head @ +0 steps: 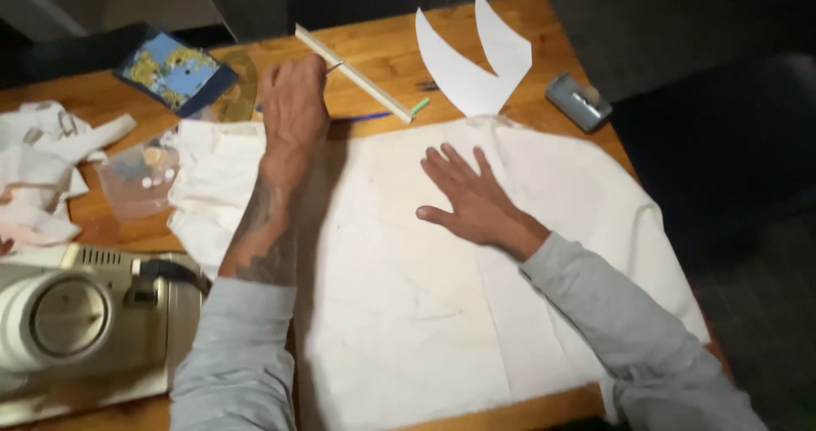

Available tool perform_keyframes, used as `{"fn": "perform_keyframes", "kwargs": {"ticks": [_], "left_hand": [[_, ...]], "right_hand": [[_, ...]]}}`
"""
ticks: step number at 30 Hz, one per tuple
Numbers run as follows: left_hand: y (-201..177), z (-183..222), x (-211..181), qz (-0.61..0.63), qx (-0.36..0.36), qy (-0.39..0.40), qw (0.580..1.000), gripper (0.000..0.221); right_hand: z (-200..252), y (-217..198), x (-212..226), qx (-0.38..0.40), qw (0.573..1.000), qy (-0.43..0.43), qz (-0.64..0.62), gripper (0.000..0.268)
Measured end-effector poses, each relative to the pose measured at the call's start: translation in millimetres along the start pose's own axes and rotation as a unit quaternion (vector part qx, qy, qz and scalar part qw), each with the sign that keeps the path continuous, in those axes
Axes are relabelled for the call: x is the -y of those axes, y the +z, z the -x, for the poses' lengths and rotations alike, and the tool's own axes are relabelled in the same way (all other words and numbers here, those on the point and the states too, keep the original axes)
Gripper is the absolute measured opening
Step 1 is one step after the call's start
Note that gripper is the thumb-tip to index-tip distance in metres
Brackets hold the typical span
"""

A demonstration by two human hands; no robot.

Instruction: Tracing a pattern onto fabric with a pen, pinning the layers together, and cutting the shape out with scissors

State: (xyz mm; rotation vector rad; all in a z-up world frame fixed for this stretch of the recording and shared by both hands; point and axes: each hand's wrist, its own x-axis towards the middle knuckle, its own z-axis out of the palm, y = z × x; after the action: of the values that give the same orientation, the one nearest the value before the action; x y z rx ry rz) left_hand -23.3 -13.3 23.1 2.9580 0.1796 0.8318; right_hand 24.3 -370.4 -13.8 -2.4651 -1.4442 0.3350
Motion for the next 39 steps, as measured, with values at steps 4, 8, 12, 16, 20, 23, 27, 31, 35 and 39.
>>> {"fn": "perform_keyframes", "kwargs": {"ticks": [4, 8, 12, 16, 20, 23, 27, 31, 35, 39], "left_hand": [[-62.8, 57.7, -67.2, 0.141, -0.074, 0.048, 0.986, 0.058], [-50.4, 114.1, -83.5, 0.08, -0.057, 0.111, 0.989, 0.027], [-86.4, 170.8, -128.2, 0.121, -0.04, 0.214, 0.968, 0.018], [-157.6, 216.2, -191.2, 0.163, -0.111, 0.311, 0.93, 0.014], [-173.8, 290.8, -250.7, 0.293, -0.096, 0.282, 0.908, 0.026], [-179.3, 323.0, -283.4, 0.451, -0.183, 0.271, 0.83, 0.023], [-170.8, 359.5, -299.0, 0.64, -0.04, 0.148, 0.753, 0.04], [-190.2, 367.9, -309.7, 0.725, -0.03, 0.017, 0.688, 0.01], [-171.9, 398.6, -310.8, 0.709, 0.01, 0.015, 0.705, 0.019], [-160.6, 422.0, -304.4, 0.682, 0.078, 0.021, 0.727, 0.01]], "right_hand": [[9.1, 4.9, -10.6, 0.015, 0.997, 0.002, 0.073, 0.114], [14.9, -13.8, -14.7, 0.054, 0.995, 0.017, 0.085, 0.116], [54.6, -32.8, 20.6, -0.038, 0.984, 0.033, -0.169, 0.081], [132.0, -28.2, 75.8, 0.065, 0.799, 0.039, -0.596, 0.029], [201.7, -13.8, 128.6, 0.174, 0.868, 0.046, -0.462, 0.063], [237.4, 13.9, 144.0, 0.014, 0.861, -0.153, -0.485, 0.078], [265.4, 49.4, 152.2, -0.013, 0.86, -0.251, -0.445, 0.041], [286.0, 75.8, 158.5, -0.124, 0.865, -0.262, -0.41, 0.075], [299.7, 64.7, 163.9, -0.074, 0.886, -0.238, -0.391, 0.042], [348.6, 131.2, 112.6, -0.195, 0.914, -0.271, -0.231, 0.021]]}}
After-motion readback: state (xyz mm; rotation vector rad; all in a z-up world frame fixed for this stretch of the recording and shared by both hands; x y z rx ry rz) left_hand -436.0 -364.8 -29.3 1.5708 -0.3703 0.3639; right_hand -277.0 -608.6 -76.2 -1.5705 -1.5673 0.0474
